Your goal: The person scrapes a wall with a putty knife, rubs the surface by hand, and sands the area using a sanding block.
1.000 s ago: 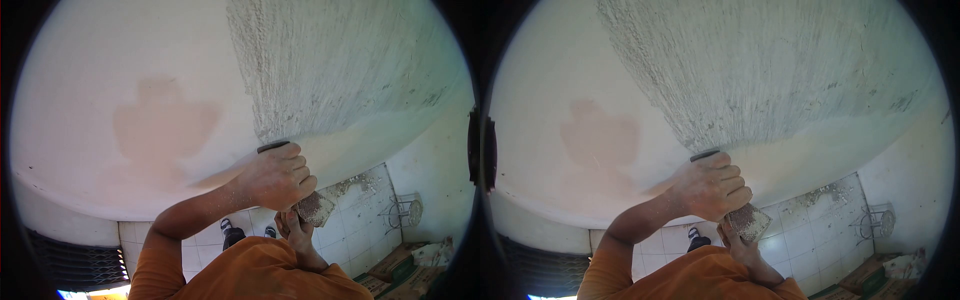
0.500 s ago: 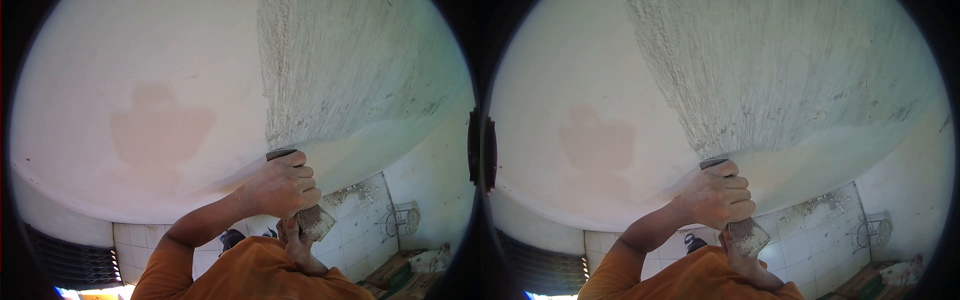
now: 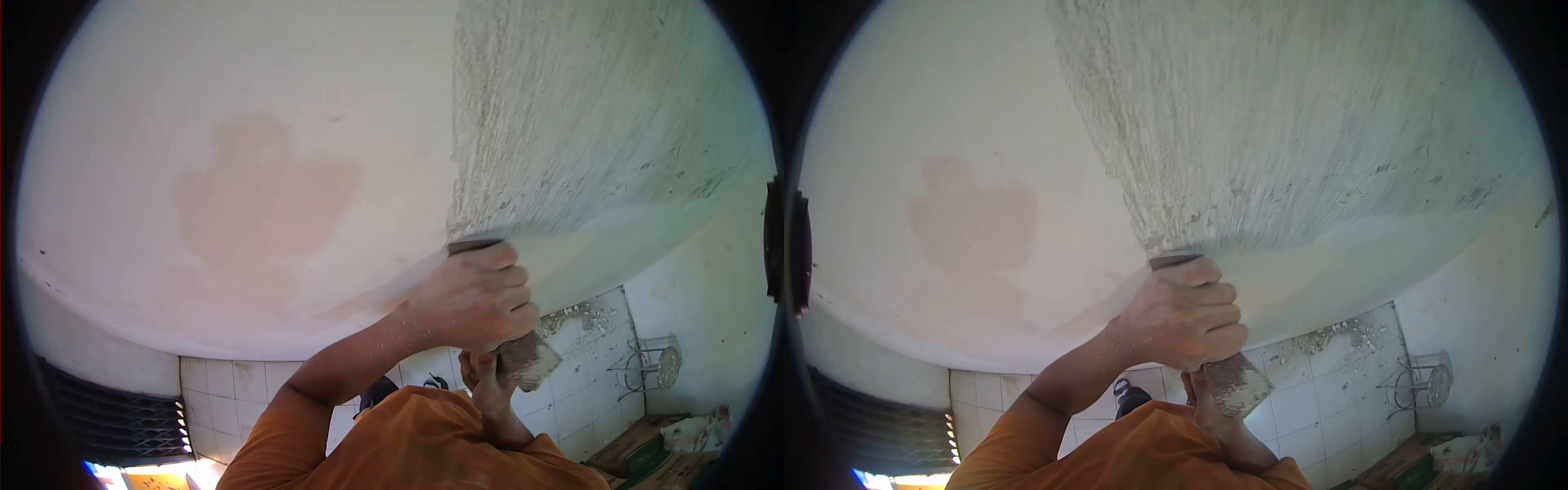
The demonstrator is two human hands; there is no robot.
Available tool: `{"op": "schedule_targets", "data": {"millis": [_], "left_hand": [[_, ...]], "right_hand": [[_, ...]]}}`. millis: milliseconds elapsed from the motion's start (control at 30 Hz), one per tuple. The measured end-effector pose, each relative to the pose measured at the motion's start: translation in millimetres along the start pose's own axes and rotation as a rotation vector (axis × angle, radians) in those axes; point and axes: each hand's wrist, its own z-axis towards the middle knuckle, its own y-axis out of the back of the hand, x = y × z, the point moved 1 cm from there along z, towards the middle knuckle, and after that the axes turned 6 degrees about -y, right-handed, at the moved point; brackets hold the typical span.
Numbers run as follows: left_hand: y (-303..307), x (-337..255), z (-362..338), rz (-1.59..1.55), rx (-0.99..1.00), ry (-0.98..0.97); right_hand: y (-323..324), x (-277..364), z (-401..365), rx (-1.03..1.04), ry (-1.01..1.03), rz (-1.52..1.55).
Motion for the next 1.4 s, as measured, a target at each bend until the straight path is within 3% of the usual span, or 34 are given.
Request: {"op": "schedule_targets", "data": {"millis": [167,300,400,533,633,800,967,1067,1167,1400], "left_hand": [[-7,-3,-7,-0.001,0.045,0.037],[2,-5,1,-0.027,0.038,0.083],[-1,-9,-5,-0.061,0.05,0.102],[4,-8,-1,-0.074,0.001,0.08],[-3,-8,-9,-0.012,-0.011,0.058],[10,-3,8,-0.014,-0.044,0.06],[6,-5,-1,-0.028,0.032,0.08],[16,-4,8,-0.01,0.02,0.056],[15,-5,4,-0.022,0.027,0.094],[21,0,22,-0.031,-0.085,0.082]], "right_hand": [[14,-12,-9,0.017,-0.143,0.04],[13,4,-8,0.047,-0.107,0.022],[10,6,-14,-0.024,-0.202,-0.029],[8,21,-17,-0.007,-0.097,-0.134],[18,-6,-13,0.006,-0.193,-0.181],[9,16,-4,0.047,-0.119,-0.041],[11,13,-13,-0.024,-0.283,-0.111],[-2,29,-3,0.043,-0.097,-0.047],[12,13,-13,0.052,-0.218,-0.061],[6,38,-10,0.029,-0.246,0.003]]}}
